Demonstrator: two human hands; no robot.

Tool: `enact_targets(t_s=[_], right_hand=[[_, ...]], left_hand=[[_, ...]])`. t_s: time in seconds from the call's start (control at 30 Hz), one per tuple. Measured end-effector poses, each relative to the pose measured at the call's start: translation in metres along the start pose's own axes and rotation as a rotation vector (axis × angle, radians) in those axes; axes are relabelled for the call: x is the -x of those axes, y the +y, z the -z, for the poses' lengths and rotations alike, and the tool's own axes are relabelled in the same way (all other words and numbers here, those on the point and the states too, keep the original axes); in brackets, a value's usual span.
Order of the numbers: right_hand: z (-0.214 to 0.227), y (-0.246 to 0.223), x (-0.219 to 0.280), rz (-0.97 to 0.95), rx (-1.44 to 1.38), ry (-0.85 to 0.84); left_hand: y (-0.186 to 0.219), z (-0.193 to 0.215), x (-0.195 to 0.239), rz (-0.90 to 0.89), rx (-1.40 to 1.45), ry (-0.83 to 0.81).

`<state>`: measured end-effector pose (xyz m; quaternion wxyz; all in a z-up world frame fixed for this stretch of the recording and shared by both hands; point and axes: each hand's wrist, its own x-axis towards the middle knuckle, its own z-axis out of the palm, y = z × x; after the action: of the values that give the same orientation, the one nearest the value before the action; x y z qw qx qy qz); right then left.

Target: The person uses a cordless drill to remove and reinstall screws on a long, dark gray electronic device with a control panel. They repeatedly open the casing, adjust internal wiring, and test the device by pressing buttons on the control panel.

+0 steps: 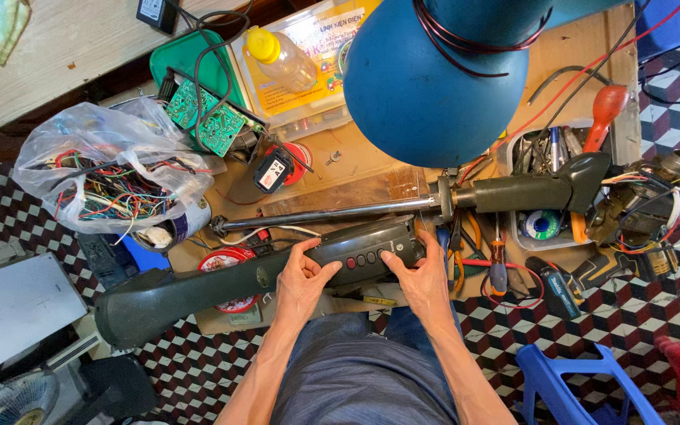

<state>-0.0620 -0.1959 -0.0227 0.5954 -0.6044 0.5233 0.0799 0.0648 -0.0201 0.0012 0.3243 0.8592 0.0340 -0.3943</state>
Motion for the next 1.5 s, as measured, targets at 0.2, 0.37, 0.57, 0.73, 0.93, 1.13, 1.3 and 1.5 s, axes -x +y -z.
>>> enact_targets(t_s=[0.2, 0.37, 0.57, 0.73, 0.93, 1.13, 1.3, 1.5], right_hand=[[-0.006, -0.003, 0.003, -0.012, 0.102, 0.068], [0.003, 0.014, 0.002, -0.123, -0.079, -0.032], [0.008, 0.037, -0.004, -0.005, -0.072, -0.019], [0.008, 0.043, -0.007, -0.087, -0.182, -0.098], [0.008, 0.047, -0.013, -0.033, -0.203, -0.103], [0.009, 0.045, -0.012, -0.054, -0.149, -0.084], [0.009, 0.042, -0.012, -0.046, -0.196, -0.093], [0.011, 0.054, -0.018, -0.026, -0.257, -0.127]], left_hand=[[0.006, 0.002, 0.004, -0.014, -0.011, 0.013], [0.017, -0.004, 0.007, 0.031, -0.135, 0.04], [0.017, -0.011, 0.003, 0.007, -0.231, 0.074], [0.01, -0.006, 0.0, 0.004, -0.195, 0.039], [0.01, -0.004, -0.004, 0.037, -0.181, -0.01], [0.013, -0.008, -0.004, 0.055, -0.231, 0.013], [0.013, -0.003, -0.003, 0.066, -0.231, -0.033], [0.001, 0.003, -0.005, -0.063, -0.189, -0.099]])
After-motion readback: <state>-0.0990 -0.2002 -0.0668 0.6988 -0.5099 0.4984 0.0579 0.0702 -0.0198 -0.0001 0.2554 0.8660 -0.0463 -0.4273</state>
